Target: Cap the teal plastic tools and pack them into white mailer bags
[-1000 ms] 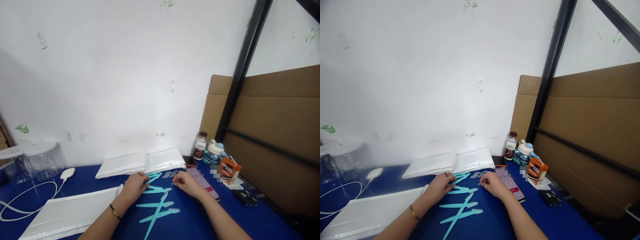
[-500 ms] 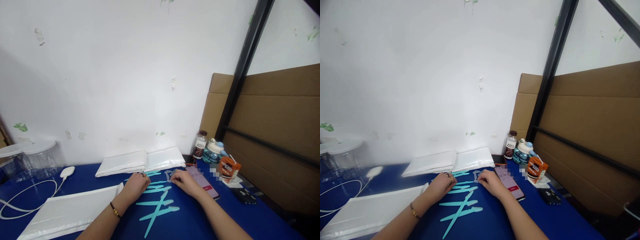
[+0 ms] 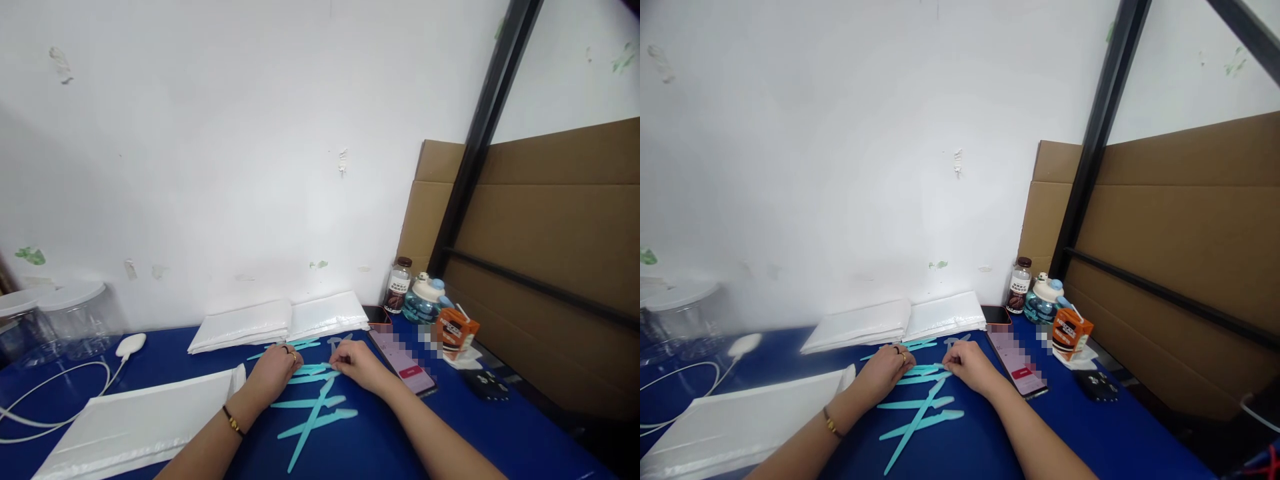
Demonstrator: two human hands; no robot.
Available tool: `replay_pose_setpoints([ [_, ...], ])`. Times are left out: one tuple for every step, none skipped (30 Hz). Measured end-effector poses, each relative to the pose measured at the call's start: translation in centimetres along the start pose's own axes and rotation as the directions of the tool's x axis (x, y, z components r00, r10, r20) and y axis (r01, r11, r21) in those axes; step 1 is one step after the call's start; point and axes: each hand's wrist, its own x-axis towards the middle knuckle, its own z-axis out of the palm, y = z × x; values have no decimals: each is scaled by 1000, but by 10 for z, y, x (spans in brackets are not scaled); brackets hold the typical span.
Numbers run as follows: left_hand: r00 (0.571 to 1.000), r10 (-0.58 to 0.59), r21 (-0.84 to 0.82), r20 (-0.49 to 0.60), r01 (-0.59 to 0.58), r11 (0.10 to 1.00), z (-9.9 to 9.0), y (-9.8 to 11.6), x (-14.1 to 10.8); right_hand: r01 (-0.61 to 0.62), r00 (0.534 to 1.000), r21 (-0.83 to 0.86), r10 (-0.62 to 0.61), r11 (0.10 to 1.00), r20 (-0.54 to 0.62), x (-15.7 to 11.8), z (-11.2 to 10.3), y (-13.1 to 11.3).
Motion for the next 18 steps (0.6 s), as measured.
replay_pose_setpoints([
  [1000,1,-2,-9,-1,1000,1,0,0,0,1000,9,0,1000,-1,0,1,-1],
  [1000,2,1,-17,-2,1000,2,-1,0,-1,1000,18,1,1000,-2,0,2,-2],
  [1000,2,4,-22,-2,1000,2,-1,0,-3,1000,27,3,1000,0,-1,2,-3],
  [1000,2,3,-29,-2,1000,2,-1,0,-7,1000,38,7,999,14,-2,2,-5],
  [999,2,-2,-42,-2,1000,2,-1,0,-13,999,49,11,999,41,-3,1,-6],
  [998,1,-8,-63,-1,1000,1,-1,-1,-20,997,57,15,998,79,-4,0,-7],
  [996,0,-17,-91,-1,1000,-1,-1,-2,-27,992,64,19,998,122,-5,-2,-8],
  [993,1,-26,-119,-4,1000,-2,0,-3,-35,987,65,24,997,156,-6,-5,-8],
  [990,5,-36,-140,-11,999,-4,-1,-3,-43,985,55,33,998,168,-7,-7,-8],
  [990,12,-44,-143,-19,999,-6,-1,-4,-51,988,34,46,998,149,-7,-10,-8],
  [992,24,-54,-123,-31,998,-7,-2,-5,-60,993,3,60,998,100,-7,-12,-7],
  [995,39,-68,-90,-45,997,-8,-3,-6,-64,997,-32,65,997,34,-6,-14,-5],
  [997,57,-84,-50,-61,995,-9,-4,-7,-56,998,-64,54,996,-30,-5,-15,-4],
  [997,75,-100,-14,-76,992,-10,-5,-8,-33,997,-92,26,995,-72,-3,-15,-3],
  [996,93,-112,13,-91,990,-10,-6,-8,4,996,-118,-14,993,-85,-1,-15,-1],
  [994,109,-120,29,-105,987,-10,-7,-8,46,996,-141,-57,989,-72,0,-14,-1],
  [992,120,-125,35,-115,985,-11,-7,-8,82,995,-165,-91,983,-43,2,-13,0],
  [991,128,-127,39,-122,984,-11,-6,-8,103,994,-189,-107,977,-10,2,-12,1],
])
